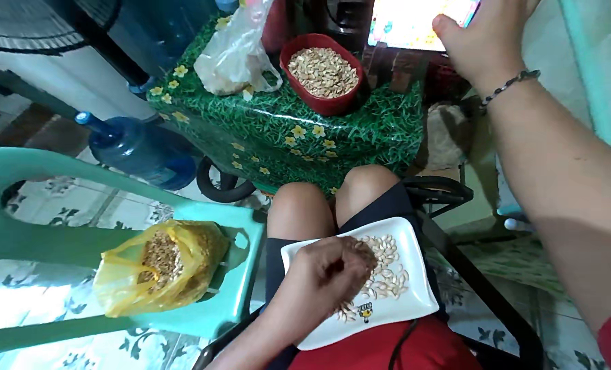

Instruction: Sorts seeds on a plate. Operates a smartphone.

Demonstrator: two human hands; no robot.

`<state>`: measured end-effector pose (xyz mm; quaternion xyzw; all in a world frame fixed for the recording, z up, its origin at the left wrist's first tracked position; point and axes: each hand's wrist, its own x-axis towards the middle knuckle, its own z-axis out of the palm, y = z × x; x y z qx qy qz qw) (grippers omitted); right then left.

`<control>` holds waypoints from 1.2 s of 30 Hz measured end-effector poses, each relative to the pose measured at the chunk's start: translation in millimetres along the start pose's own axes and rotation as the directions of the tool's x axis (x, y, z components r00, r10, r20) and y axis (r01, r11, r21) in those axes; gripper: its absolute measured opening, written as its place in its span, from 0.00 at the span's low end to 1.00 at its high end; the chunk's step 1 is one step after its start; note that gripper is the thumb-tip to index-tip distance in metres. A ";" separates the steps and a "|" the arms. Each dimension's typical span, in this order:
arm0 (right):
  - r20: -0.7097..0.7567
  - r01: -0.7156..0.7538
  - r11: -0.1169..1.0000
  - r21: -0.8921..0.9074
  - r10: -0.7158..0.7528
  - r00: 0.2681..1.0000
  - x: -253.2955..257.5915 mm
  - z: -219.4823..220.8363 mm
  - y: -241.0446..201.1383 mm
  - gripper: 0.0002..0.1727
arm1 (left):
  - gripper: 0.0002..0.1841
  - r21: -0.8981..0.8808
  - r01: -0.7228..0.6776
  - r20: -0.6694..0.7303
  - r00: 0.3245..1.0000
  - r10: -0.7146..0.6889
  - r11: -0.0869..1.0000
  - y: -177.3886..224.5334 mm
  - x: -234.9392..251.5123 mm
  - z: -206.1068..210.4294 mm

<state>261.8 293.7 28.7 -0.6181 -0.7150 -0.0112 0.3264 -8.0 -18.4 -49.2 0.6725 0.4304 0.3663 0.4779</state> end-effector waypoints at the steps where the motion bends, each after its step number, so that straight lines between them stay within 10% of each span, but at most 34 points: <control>1: 0.001 0.001 1.000 -0.002 -0.001 1.000 -0.5 -1.8 -0.8 0.32 | 0.06 0.096 -0.055 0.005 0.998 0.055 0.994 -1.3 -0.6 0.4; 13: 0.066 -0.030 0.998 0.058 0.026 0.997 -8.6 -11.0 -7.7 0.26 | 0.14 0.638 -0.474 0.335 0.880 0.336 0.607 -3.3 16.3 33.0; 19: 0.067 -0.032 0.994 0.105 0.025 0.997 -8.8 -6.8 -1.3 0.25 | 0.11 0.631 -0.541 0.307 0.832 0.462 0.556 -14.6 -1.2 27.5; 36: 0.054 0.156 0.975 -0.159 -0.149 0.987 -7.1 1.7 3.4 0.42 | 0.15 0.758 -0.159 -0.077 0.941 0.329 0.633 -28.2 -17.1 -32.5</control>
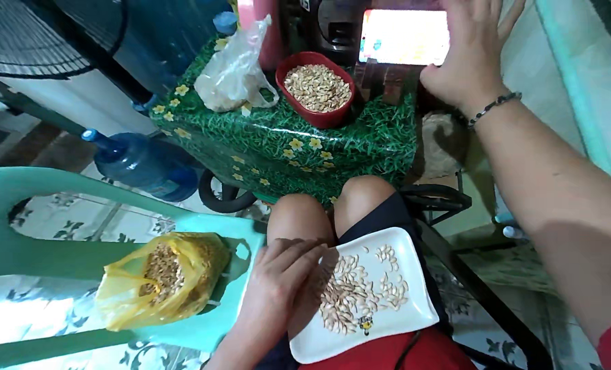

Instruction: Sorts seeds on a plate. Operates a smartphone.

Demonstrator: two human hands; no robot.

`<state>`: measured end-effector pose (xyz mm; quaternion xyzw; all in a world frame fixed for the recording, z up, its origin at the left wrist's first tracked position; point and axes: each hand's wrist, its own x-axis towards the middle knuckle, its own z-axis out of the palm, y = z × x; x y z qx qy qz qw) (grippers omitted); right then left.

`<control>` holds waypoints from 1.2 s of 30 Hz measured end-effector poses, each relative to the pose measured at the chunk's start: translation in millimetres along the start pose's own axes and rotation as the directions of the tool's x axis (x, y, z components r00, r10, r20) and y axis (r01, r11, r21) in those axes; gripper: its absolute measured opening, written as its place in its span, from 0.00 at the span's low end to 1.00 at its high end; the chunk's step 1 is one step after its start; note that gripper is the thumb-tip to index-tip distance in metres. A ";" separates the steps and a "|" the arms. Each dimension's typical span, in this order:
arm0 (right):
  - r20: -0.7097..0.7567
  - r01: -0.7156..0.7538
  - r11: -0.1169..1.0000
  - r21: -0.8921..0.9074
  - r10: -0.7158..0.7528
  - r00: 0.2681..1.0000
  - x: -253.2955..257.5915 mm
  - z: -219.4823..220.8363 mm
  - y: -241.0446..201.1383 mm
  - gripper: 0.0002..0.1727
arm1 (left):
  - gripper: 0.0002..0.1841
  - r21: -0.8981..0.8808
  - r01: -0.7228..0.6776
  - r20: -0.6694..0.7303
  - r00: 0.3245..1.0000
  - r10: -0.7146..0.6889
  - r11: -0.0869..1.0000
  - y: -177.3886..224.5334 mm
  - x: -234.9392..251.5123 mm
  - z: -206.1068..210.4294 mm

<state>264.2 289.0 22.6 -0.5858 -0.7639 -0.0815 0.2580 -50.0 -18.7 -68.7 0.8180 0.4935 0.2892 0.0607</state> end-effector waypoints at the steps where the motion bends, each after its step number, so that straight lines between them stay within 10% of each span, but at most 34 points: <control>1: 0.011 0.023 0.999 -0.029 -0.023 1.000 -0.5 -0.2 -0.5 0.48 | 0.15 0.003 -0.013 0.011 1.000 0.013 1.000 -0.2 2.7 1.8; 9: 0.061 0.013 0.985 -0.174 -0.002 0.998 7.3 9.2 -2.3 0.67 | 0.17 -0.043 -0.061 0.112 0.992 0.066 0.997 -3.3 25.4 9.1; 36: 0.046 0.040 0.980 -0.197 -0.032 0.998 13.4 24.7 0.1 0.63 | 0.16 0.022 -0.090 0.143 0.986 0.086 0.996 3.5 25.2 14.8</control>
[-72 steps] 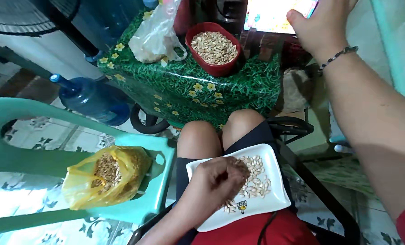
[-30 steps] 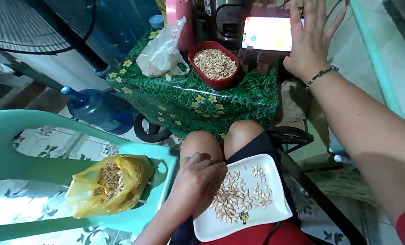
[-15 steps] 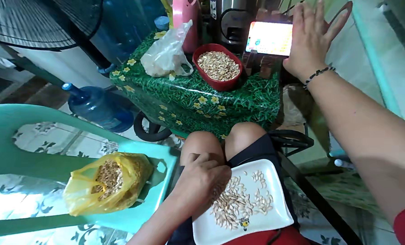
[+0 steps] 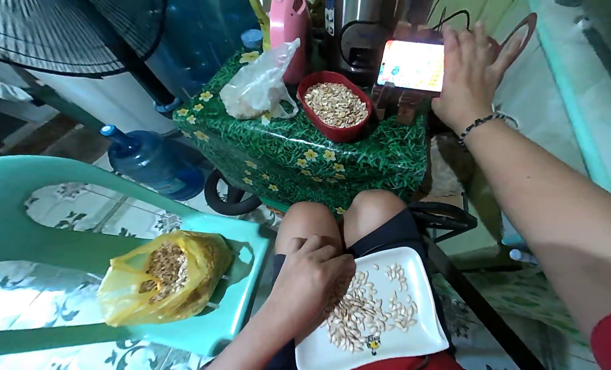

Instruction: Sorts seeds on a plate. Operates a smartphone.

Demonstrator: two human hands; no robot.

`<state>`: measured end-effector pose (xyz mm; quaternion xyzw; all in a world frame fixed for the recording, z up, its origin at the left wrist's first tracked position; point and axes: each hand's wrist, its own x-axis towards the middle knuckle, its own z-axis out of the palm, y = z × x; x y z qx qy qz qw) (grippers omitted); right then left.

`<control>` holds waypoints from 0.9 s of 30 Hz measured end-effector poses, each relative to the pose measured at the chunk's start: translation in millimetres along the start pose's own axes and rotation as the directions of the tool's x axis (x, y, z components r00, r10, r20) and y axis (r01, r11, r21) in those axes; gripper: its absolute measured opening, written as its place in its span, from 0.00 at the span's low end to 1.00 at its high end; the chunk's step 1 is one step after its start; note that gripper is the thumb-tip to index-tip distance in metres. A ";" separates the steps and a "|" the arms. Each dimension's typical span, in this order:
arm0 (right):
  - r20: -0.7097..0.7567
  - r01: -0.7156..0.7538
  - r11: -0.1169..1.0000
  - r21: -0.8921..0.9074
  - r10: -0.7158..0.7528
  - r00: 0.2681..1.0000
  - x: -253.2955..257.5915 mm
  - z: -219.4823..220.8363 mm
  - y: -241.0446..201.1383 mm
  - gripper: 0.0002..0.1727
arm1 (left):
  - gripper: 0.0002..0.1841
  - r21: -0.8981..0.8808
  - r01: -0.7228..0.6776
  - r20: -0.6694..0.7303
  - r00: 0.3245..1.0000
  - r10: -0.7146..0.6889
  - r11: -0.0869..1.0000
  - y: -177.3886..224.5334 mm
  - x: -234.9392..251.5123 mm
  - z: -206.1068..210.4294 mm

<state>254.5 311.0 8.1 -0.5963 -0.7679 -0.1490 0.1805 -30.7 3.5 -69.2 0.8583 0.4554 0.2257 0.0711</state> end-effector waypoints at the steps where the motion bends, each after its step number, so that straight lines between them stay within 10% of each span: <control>1: -0.016 -0.002 1.000 -0.007 0.002 1.000 1.6 1.8 0.6 0.61 | 0.16 0.002 0.002 0.003 1.000 -0.002 1.000 0.1 -0.1 0.0; 19: -0.035 0.015 0.998 0.061 -0.013 0.999 -23.2 -69.7 -21.2 0.53 | 0.16 0.000 -0.010 -0.016 1.000 0.010 1.000 3.0 -1.9 3.9; 27: 0.198 0.276 0.909 0.314 -0.347 0.917 -133.5 -90.6 -67.1 0.56 | 0.17 -0.083 0.025 -0.086 0.996 -0.032 0.996 9.1 -9.0 6.5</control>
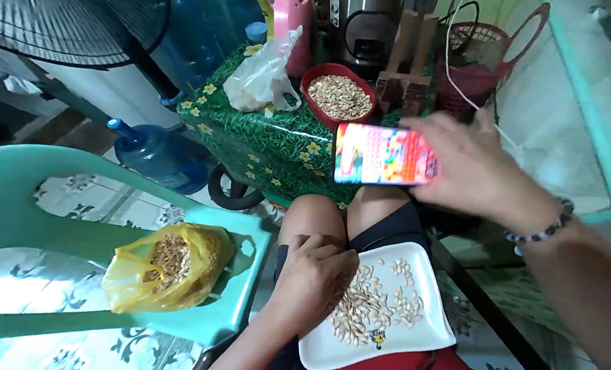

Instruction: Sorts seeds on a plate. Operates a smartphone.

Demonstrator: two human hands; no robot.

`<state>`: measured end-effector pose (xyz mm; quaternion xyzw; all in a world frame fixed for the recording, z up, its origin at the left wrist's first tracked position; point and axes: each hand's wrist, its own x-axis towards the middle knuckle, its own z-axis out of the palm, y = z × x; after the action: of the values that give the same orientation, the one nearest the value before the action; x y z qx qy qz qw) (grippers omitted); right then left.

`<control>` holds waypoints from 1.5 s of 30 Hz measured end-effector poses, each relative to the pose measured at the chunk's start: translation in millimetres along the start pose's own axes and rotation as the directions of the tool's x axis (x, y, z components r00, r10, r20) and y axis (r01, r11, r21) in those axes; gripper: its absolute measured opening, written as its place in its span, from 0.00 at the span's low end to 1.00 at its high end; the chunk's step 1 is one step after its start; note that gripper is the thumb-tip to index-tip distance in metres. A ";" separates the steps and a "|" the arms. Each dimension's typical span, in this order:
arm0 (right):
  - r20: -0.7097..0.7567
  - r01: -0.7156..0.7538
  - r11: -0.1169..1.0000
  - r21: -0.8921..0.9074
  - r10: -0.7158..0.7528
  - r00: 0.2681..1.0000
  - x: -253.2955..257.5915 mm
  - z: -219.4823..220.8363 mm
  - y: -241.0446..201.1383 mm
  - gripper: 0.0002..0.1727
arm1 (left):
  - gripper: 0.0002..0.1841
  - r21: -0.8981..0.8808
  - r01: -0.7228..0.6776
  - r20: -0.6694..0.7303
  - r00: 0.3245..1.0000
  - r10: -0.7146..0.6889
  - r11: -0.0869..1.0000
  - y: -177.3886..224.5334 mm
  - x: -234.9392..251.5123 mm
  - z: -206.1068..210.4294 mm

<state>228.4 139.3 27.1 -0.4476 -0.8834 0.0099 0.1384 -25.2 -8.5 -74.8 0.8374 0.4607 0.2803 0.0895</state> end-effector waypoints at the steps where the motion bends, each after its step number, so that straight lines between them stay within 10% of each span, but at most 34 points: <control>1: 0.036 0.025 1.000 0.002 -0.025 0.999 -7.7 9.4 -6.5 0.56 | 0.17 -0.022 0.010 -0.010 1.000 -0.010 1.000 1.4 -2.9 0.3; 22: 0.372 0.036 0.993 0.113 -0.076 0.925 -23.9 35.3 -37.7 0.55 | 0.14 -0.257 0.057 -0.313 0.939 -0.139 0.965 5.2 -37.5 -0.1; 45: 0.058 -0.058 0.932 0.357 0.040 0.998 -31.8 61.8 -41.6 0.31 | 0.14 -0.216 0.072 -0.292 0.947 -0.135 0.974 6.5 -46.9 -4.5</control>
<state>197.8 95.7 -34.0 -0.4365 -0.8584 0.1856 0.1956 -42.7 -51.2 -86.6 0.7450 0.4816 0.4466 0.1169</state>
